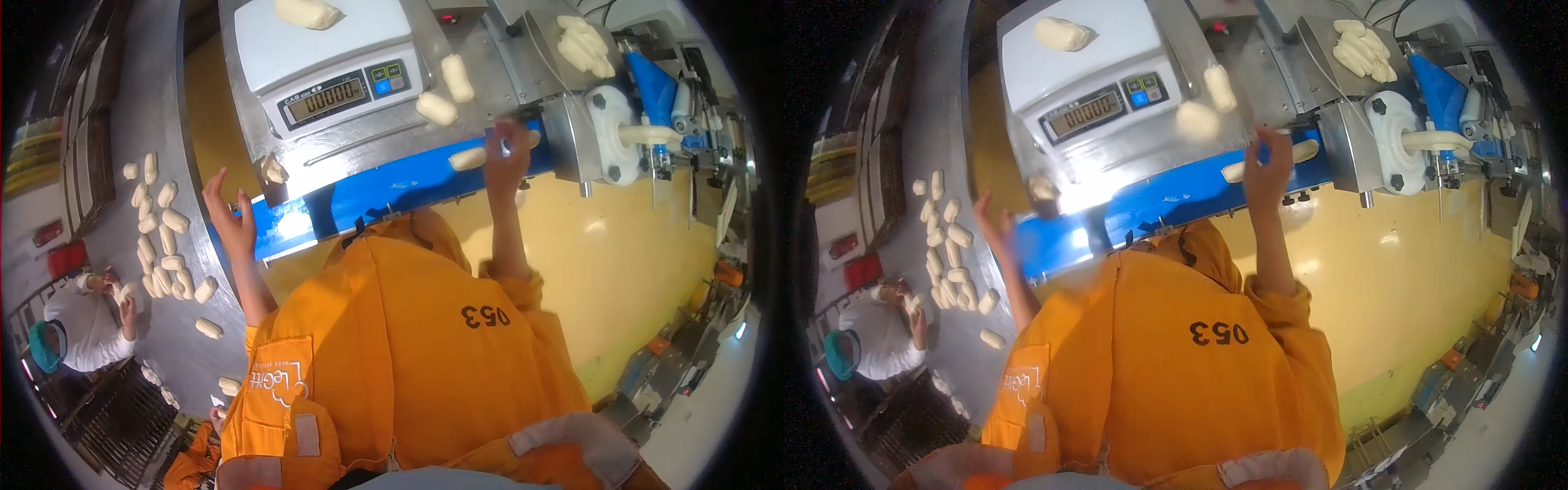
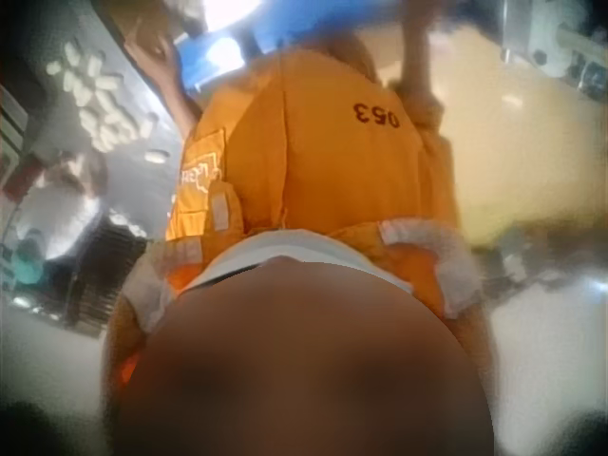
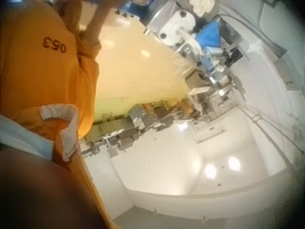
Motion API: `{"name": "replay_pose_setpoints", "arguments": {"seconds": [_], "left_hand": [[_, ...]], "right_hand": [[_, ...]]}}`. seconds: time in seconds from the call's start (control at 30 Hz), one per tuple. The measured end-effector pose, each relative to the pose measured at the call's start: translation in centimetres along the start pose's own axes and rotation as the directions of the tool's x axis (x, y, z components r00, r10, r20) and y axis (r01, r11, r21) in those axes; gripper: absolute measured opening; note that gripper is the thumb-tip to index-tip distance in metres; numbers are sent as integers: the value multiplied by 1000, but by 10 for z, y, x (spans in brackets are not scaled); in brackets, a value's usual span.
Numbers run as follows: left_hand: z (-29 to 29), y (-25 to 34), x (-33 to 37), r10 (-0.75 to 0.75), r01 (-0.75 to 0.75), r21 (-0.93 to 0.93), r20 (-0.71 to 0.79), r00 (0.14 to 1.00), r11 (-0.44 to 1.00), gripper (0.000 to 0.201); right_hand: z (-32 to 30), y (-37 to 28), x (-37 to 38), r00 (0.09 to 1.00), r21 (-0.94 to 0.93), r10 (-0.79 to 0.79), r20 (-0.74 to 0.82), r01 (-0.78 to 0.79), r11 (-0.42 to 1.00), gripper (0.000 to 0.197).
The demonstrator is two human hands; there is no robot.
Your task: The person repeatedly picks up small pieces of dough from a metal table, places them on a digital scale to check the weight, and then moves them to a blue conveyor belt. This process is performed continuously with rapid hand movements.
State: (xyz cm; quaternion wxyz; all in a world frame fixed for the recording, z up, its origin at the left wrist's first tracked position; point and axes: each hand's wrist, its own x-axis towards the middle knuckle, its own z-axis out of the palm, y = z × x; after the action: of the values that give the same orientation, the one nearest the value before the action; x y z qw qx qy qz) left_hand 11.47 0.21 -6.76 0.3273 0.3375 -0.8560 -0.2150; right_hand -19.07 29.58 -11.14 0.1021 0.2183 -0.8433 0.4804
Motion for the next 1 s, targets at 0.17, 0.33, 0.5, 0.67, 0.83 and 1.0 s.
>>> {"name": "replay_pose_setpoints", "arguments": {"seconds": [0.17,0.33,0.5,0.67,0.83,1.0], "left_hand": [[5,15,15,101,-101,4,1,995,995,41],[-2,72,114,419,-420,75,31,908,904,44],[39,106,207,595,-660,161,317,739,734,50],[92,104,235,571,-746,295,496,654,598,55],[95,120,239,397,-701,395,613,683,594,43],[49,69,219,265,-173,-345,240,934,922,34]], "right_hand": [[5,102,-81,969,-251,10,247,54,966,39],[36,144,-68,831,-383,-228,508,455,804,38],[16,151,-51,705,-129,-196,682,380,916,28],[-36,131,-39,703,-140,-106,703,284,949,24],[-93,22,56,575,-146,-8,818,220,964,28],[-73,-123,138,716,322,-419,558,278,905,32]]}}
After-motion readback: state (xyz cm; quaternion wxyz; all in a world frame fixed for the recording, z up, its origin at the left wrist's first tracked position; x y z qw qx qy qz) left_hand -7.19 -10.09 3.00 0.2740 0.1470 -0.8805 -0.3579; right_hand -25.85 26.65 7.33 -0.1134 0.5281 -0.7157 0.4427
